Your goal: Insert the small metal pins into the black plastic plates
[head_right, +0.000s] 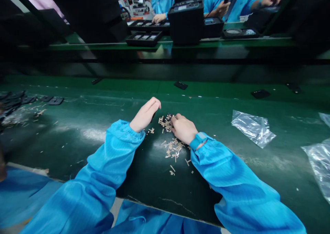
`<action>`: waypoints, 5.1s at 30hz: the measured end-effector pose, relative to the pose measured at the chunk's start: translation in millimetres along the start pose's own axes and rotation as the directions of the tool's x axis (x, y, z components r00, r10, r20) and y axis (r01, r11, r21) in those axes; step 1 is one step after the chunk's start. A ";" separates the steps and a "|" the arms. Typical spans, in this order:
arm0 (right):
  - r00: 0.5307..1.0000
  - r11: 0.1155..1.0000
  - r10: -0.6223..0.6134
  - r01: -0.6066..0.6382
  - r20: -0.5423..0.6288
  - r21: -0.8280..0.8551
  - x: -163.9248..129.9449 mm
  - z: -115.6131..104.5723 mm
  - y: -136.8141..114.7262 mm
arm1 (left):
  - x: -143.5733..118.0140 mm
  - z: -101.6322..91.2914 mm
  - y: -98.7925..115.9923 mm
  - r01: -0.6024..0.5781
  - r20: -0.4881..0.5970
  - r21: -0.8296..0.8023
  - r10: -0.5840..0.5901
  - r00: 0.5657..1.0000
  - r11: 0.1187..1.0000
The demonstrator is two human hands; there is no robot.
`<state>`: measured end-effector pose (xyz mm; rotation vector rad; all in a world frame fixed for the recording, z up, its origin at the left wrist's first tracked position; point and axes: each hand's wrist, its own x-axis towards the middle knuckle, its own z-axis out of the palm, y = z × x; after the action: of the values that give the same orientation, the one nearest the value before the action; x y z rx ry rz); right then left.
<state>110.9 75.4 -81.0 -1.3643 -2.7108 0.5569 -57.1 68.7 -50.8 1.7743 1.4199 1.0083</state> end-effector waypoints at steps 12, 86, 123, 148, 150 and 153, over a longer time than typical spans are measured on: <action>0.983 0.971 0.024 0.020 -0.183 0.238 9.6 -19.0 4.0 | -0.2 4.9 -14.1 -0.106 0.197 0.333 0.041 0.980 0.937; 0.798 0.925 0.119 0.128 -0.591 0.358 -27.5 -17.0 -1.9 | -13.9 28.7 13.1 -0.030 -0.002 -0.052 0.029 1.000 0.998; 0.763 0.981 -0.070 0.170 -0.642 0.095 -41.8 -39.3 -11.7 | -21.6 13.3 31.3 -0.177 0.001 0.073 0.177 0.984 0.982; 0.791 0.932 -0.153 0.314 -0.593 0.179 -49.7 -55.9 -9.6 | -16.0 1.0 32.6 0.106 0.139 -0.380 -0.057 0.989 0.919; 0.779 0.944 -0.204 0.317 -0.592 0.092 -50.0 -54.7 -12.8 | -17.7 2.6 35.7 0.173 0.188 -0.464 -0.094 0.978 0.869; 0.741 0.942 -0.226 0.331 -0.632 0.052 -50.6 -53.0 -16.3 | -20.9 4.9 40.2 0.236 0.265 -0.542 -0.103 0.959 0.807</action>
<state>140.2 42.2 -20.3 -0.8598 -2.1975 0.2294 -36.0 39.8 -22.5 1.2434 0.9749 0.9707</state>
